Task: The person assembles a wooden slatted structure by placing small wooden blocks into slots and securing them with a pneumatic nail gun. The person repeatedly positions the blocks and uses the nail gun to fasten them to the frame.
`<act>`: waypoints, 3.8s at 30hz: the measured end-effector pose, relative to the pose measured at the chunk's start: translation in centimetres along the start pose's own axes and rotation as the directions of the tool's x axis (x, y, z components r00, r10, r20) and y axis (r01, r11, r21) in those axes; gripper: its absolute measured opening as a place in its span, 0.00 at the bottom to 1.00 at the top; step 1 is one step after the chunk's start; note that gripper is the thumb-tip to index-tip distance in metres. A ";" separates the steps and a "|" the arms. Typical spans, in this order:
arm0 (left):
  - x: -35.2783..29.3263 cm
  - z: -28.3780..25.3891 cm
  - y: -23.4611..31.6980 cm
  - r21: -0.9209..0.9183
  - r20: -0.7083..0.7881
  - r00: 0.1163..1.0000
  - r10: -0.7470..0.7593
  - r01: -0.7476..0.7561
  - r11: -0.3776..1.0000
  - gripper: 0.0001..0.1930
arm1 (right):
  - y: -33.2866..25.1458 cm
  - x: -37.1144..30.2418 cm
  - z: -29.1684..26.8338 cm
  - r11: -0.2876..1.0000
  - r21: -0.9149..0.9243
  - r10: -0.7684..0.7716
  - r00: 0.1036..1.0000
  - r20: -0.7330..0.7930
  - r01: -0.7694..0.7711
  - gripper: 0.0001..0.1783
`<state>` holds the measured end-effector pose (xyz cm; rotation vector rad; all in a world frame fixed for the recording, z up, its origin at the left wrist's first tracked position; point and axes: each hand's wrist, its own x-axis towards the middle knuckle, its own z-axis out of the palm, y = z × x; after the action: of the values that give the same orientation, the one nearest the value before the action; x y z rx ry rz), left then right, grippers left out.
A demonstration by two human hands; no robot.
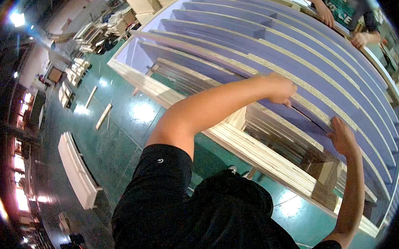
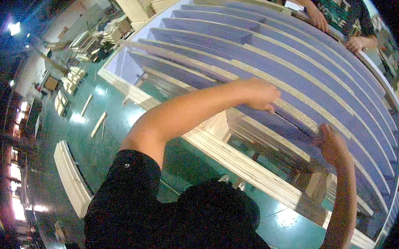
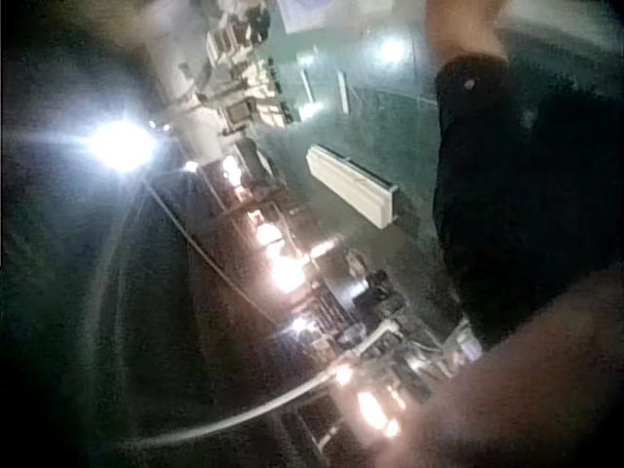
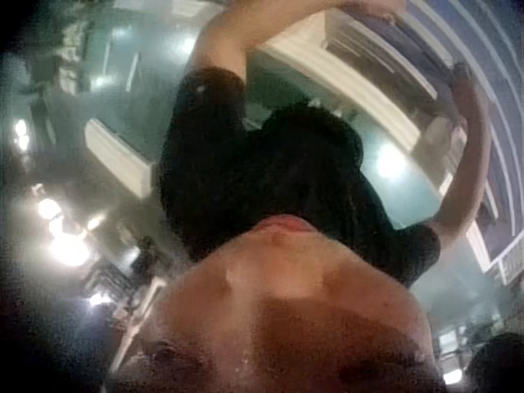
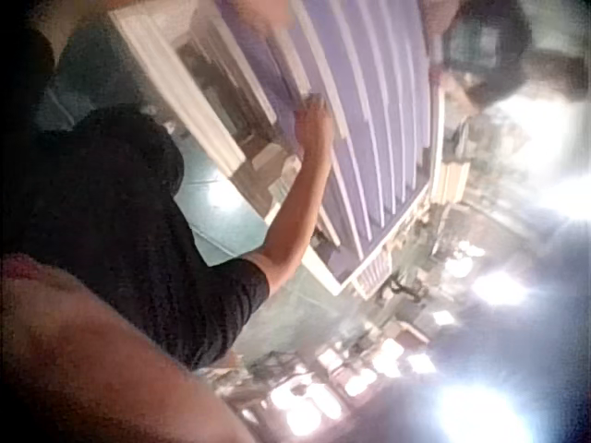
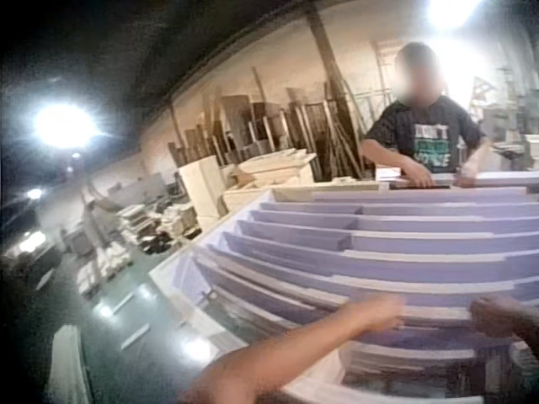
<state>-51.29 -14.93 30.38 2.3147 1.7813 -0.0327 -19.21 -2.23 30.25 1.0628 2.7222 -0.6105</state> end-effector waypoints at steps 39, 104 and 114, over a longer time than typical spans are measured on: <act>-10.9 0.5 -15.0 0.111 -0.046 0.987 -0.156 0.160 0.981 0.26 | -0.9 1.2 0.4 0.987 -0.070 -0.155 0.979 -0.134 0.147 0.25; -17.4 1.4 -13.4 -0.035 -0.136 0.945 -0.298 0.296 0.954 0.29 | -5.2 3.8 1.8 0.924 -0.263 -0.302 0.952 -0.049 0.280 0.25; -17.8 1.2 -12.7 0.165 0.017 0.930 -0.368 0.360 0.918 0.28 | -6.0 4.3 2.7 0.907 -0.317 -0.337 0.930 -0.145 0.279 0.28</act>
<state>-68.02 -29.05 29.87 2.0217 2.2327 -0.2980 -26.44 -4.80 28.47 0.6555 3.0577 -0.1307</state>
